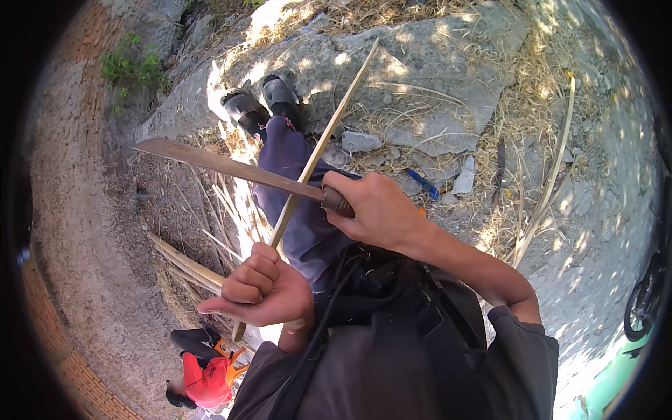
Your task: The person shapes a bamboo stick by shaving it with a machete, then trims and carves the stick using a utility knife.
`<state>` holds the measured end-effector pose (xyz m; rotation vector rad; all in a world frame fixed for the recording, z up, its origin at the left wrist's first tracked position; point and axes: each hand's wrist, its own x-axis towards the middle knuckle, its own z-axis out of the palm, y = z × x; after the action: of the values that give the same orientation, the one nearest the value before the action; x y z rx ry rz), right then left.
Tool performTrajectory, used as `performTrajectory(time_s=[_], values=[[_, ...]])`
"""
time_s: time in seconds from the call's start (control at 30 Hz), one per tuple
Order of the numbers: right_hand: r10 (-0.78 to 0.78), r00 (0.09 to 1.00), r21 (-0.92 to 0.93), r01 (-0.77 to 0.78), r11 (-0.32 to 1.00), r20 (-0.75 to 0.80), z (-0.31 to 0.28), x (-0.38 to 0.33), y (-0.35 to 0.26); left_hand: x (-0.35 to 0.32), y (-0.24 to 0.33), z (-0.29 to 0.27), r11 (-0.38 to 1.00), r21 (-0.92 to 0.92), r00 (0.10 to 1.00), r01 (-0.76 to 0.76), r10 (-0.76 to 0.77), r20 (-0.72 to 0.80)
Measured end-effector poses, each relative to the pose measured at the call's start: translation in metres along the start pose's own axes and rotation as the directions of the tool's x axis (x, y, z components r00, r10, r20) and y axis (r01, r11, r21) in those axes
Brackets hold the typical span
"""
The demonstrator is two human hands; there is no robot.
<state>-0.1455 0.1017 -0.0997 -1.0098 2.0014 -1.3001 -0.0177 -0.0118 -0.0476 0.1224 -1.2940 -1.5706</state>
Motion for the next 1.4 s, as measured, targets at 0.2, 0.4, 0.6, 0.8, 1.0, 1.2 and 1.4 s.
performTrajectory(time_s=[0.2,0.4,0.6,0.8,1.0,1.2,1.4], values=[[-0.106,0.994,0.157,0.105,0.982,-0.004,-0.005,-0.005,0.007,0.006,-0.005,-0.002,0.998,-0.04,0.959,-0.053,0.062,0.278],[-0.055,0.998,0.058,0.057,0.997,-0.037,-0.005,-0.013,0.024,0.021,-0.008,-0.017,0.996,-0.094,0.722,0.011,0.057,0.69],[-0.128,0.992,0.011,0.128,0.992,0.0,-0.003,-0.017,0.049,0.034,0.001,-0.013,0.997,0.009,0.508,0.08,-0.048,0.86],[-0.115,0.993,0.063,0.116,0.991,-0.02,0.001,-0.024,0.059,0.017,-0.006,-0.006,0.999,-0.05,0.568,-0.009,0.046,0.822],[-0.14,0.989,0.165,0.146,0.975,-0.051,0.008,-0.02,0.053,-0.002,-0.011,-0.005,0.99,-0.12,0.742,-0.069,0.132,0.657],[-0.089,0.993,0.088,0.095,0.992,-0.072,0.008,-0.007,0.062,-0.011,-0.015,0.004,0.981,-0.159,0.89,-0.11,0.168,0.424],[-0.083,0.992,0.058,0.088,0.994,-0.092,0.006,-0.015,0.045,-0.009,-0.016,0.005,0.981,-0.149,0.907,-0.12,0.17,0.386]])
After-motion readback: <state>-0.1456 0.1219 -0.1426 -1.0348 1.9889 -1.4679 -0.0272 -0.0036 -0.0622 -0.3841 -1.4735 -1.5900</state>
